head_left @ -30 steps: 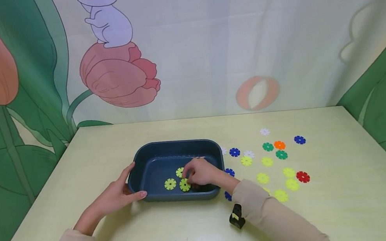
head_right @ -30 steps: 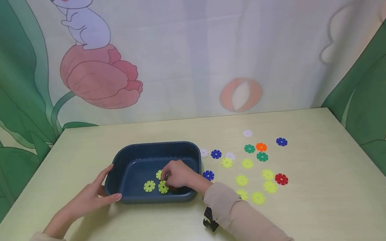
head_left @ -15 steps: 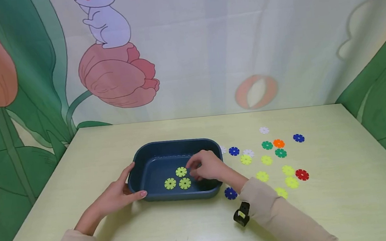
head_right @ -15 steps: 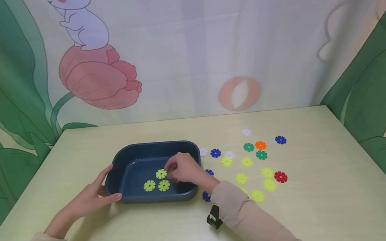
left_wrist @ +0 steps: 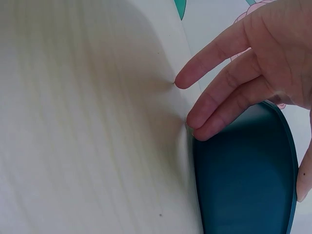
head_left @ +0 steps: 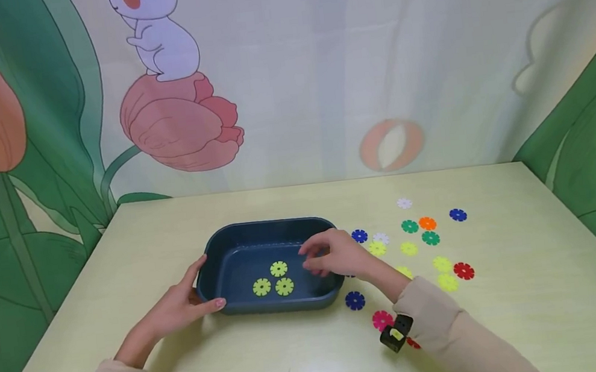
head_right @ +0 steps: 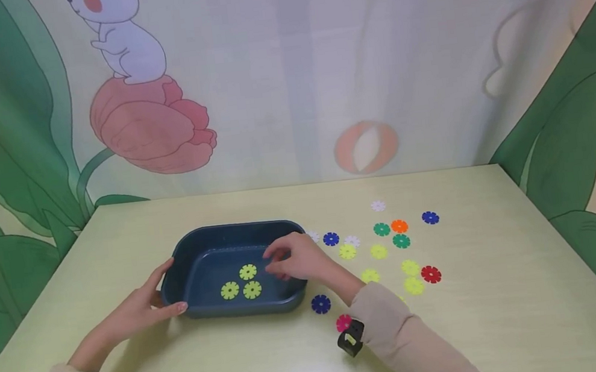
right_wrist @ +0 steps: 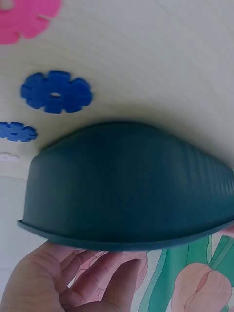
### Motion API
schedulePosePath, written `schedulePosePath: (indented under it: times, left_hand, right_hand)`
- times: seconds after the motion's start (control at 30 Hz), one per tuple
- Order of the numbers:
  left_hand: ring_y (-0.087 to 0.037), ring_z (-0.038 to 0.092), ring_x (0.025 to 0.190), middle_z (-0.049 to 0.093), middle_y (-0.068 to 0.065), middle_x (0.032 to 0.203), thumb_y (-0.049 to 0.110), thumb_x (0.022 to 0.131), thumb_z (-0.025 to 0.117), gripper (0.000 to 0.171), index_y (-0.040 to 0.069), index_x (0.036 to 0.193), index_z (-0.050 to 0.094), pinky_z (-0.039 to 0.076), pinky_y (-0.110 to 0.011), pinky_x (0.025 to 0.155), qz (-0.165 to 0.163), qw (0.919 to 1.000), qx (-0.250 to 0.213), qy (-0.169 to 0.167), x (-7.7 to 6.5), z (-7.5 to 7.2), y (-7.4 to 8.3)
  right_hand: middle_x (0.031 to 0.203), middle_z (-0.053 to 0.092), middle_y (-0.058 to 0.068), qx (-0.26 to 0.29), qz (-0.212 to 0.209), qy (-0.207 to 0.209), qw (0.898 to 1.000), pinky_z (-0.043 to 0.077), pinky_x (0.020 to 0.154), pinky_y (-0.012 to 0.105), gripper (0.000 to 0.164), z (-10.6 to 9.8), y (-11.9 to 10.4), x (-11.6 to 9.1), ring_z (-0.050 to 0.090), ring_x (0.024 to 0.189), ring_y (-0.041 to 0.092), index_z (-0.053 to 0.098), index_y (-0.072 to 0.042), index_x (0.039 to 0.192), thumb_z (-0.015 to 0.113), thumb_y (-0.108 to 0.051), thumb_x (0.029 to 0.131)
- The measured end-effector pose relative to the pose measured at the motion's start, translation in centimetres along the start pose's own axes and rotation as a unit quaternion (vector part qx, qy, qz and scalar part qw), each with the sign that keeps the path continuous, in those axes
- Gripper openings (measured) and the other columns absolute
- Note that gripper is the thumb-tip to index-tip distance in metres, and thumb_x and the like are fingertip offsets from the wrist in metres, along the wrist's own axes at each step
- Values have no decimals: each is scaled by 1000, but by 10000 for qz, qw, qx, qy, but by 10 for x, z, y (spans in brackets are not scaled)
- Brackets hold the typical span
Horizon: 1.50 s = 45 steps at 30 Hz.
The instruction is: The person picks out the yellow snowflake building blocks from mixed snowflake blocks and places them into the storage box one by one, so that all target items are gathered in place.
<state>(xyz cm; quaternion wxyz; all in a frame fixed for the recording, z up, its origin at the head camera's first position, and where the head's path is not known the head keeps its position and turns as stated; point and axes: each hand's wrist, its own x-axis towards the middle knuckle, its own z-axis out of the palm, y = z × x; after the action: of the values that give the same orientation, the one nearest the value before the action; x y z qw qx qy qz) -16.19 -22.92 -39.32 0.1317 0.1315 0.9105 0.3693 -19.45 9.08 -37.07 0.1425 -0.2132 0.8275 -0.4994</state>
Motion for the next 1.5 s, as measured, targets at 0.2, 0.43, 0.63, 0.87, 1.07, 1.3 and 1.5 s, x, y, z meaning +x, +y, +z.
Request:
schedulePosePath:
  times: [0.2,0.43,0.63,0.87,1.07,1.3,1.5]
  left_hand:
    - [-17,62,79,65,-11,88,35,80,69,96,2,144,6,45,-33,67,9,10000,-52,19,-1,2,0]
    - [-17,61,78,65,-12,89,35,79,70,97,1,144,6,44,-34,67,-14,10000,-45,36,-3,3,1]
    - [-17,61,78,64,-11,89,35,79,70,97,1,144,7,45,-33,67,-42,10000,-2,60,-3,3,1]
    - [-15,58,74,63,-7,82,36,80,69,97,2,144,6,43,-33,64,-76,10000,29,33,-2,2,2]
    - [-17,60,77,63,-13,91,34,80,69,95,2,144,6,44,-32,66,-72,9999,41,75,0,2,2]
    - [-17,61,79,63,-16,95,33,80,70,95,2,144,7,45,-33,66,-26,10000,15,86,0,2,0]
    - [-16,59,74,64,-10,86,33,80,69,95,2,144,6,43,-32,64,-27,10000,34,78,0,2,0]
  right_hand:
    - [83,62,6,-39,-24,3,10000,50,62,32,22,-9,3,-10,63,74,28,64,0,104,65,-10,84]
    - [82,61,5,-21,103,39,9999,50,64,38,24,-23,8,-21,63,73,25,64,-2,106,66,-11,84]
    - [86,62,7,200,69,-94,9997,49,69,46,29,-36,20,-30,63,76,29,61,1,111,64,-11,85]
    - [93,62,12,-161,-142,-291,9993,49,70,35,39,-53,37,-42,61,81,27,59,1,116,69,-16,82]
    - [97,60,18,-347,-148,-396,9985,49,73,30,42,-65,54,-54,60,82,21,59,-2,118,71,-16,79]
    - [96,57,16,-528,9,-553,9971,47,73,31,44,-77,76,-69,57,81,21,57,-1,119,71,-11,79]
    - [94,57,9,-930,265,-436,9944,46,69,29,46,-86,87,-80,53,82,21,59,-5,119,74,-11,76]
